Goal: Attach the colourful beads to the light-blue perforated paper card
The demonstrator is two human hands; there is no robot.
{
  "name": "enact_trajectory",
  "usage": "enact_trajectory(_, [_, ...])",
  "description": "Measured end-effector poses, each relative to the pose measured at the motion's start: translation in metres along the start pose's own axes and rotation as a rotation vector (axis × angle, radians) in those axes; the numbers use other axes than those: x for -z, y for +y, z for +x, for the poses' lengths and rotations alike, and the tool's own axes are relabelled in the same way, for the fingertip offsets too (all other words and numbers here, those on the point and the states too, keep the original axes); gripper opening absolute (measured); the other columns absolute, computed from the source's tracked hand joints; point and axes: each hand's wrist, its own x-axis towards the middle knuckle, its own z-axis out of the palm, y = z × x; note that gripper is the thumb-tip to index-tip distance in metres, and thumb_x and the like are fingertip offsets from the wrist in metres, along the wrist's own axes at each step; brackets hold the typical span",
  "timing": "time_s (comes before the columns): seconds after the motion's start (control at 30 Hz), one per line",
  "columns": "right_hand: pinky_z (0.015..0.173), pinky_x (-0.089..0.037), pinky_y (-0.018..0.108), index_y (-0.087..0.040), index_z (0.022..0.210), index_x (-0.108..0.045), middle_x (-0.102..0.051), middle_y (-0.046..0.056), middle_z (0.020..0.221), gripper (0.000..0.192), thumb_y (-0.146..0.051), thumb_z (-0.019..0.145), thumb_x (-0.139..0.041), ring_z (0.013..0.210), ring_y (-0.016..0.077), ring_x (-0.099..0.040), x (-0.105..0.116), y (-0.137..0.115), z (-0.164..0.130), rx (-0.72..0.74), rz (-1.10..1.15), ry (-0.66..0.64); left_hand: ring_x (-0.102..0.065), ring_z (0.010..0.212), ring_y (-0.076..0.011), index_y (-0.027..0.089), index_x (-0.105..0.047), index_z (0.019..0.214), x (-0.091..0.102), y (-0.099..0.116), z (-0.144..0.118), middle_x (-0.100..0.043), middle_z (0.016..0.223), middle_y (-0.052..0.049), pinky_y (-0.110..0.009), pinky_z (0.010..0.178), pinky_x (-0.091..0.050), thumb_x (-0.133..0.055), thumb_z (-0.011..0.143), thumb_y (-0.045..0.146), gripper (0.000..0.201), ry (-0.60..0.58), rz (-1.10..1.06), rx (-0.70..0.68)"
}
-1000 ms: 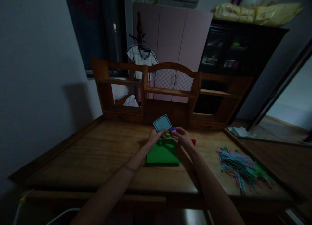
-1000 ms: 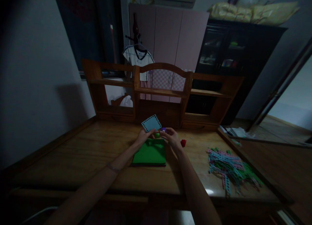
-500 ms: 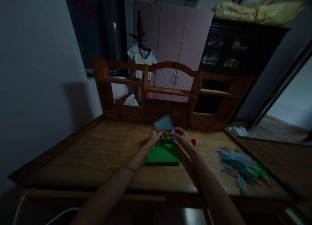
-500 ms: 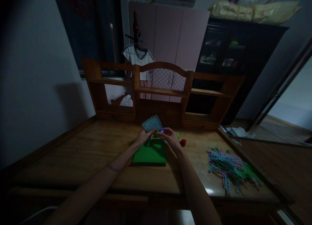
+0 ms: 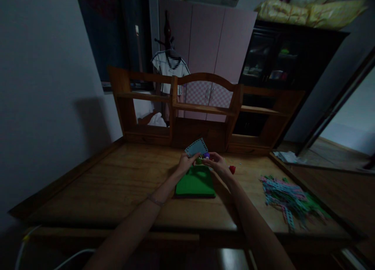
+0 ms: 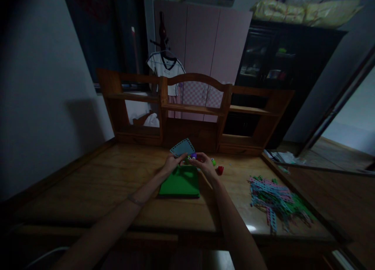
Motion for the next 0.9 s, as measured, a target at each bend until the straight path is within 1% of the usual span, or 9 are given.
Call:
enact_trajectory(0.27, [0.079, -0.049, 0.035, -0.02, 0.095, -0.06, -0.065, 0.005, 0.092, 0.044, -0.04, 0.058, -0.075, 0.085, 0.0209, -0.062, 0.0, -0.001, -0.002, -0.017, 0.015, 0.004, -0.046, 0.043, -0.0087, 0.013, -0.058, 0.057, -0.001, -0.004, 0.001, -0.051, 0.045, 0.002, -0.02, 0.047, -0.037, -0.062, 0.069, 0.047, 0.036, -0.018, -0.013, -0.006])
enact_trajectory(0.43, [0.078, -0.049, 0.034, -0.021, 0.094, -0.059, -0.065, 0.004, 0.091, 0.042, -0.04, 0.06, -0.074, 0.083, 0.0201, -0.062, -0.002, -0.005, -0.004, -0.001, 0.027, -0.019, -0.047, 0.043, -0.0088, 0.013, -0.061, 0.062, -0.001, -0.009, 0.001, -0.056, 0.049, 0.001, -0.02, 0.047, -0.037, -0.062, 0.069, 0.047, 0.035, -0.045, 0.067, -0.025])
enact_trajectory(0.53, [0.075, -0.049, 0.033, -0.021, 0.092, -0.06, -0.065, 0.004, 0.091, 0.041, -0.041, 0.06, -0.073, 0.081, 0.0195, -0.062, -0.004, -0.006, -0.004, -0.011, 0.011, -0.01, -0.048, 0.044, -0.0094, 0.013, -0.061, 0.062, 0.0, -0.009, 0.0, -0.056, 0.05, 0.001, -0.021, 0.048, -0.038, -0.061, 0.071, 0.047, 0.035, -0.051, 0.131, -0.046])
enact_trajectory(0.67, [0.065, -0.048, 0.028, -0.02, 0.091, -0.06, -0.064, 0.003, 0.087, 0.04, -0.042, 0.061, -0.072, 0.075, 0.017, -0.06, -0.004, -0.008, -0.003, -0.004, -0.045, -0.002, -0.049, 0.044, -0.0108, 0.013, -0.06, 0.06, -0.001, -0.007, -0.001, -0.055, 0.048, 0.0, -0.022, 0.049, -0.038, -0.06, 0.071, 0.048, 0.037, -0.045, 0.207, -0.047])
enact_trajectory(0.83, [0.058, -0.043, 0.024, -0.02, 0.09, -0.06, -0.063, 0.002, 0.085, 0.035, -0.041, 0.064, -0.07, 0.069, 0.0144, -0.057, -0.004, -0.008, -0.002, 0.031, -0.089, -0.009, -0.049, 0.043, -0.0113, 0.013, -0.06, 0.058, -0.001, -0.009, -0.001, -0.054, 0.046, 0.0, -0.022, 0.047, -0.037, -0.059, 0.07, 0.051, 0.04, -0.046, 0.245, 0.016])
enact_trajectory(0.9, [0.057, -0.042, 0.024, -0.021, 0.09, -0.06, -0.063, 0.002, 0.084, 0.036, -0.042, 0.064, -0.07, 0.067, 0.014, -0.057, -0.004, -0.008, -0.002, 0.028, -0.098, -0.011, -0.048, 0.043, -0.0111, 0.013, -0.061, 0.061, -0.001, -0.01, -0.001, -0.055, 0.047, -0.001, -0.022, 0.047, -0.037, -0.058, 0.071, 0.051, 0.039, -0.053, 0.236, 0.029])
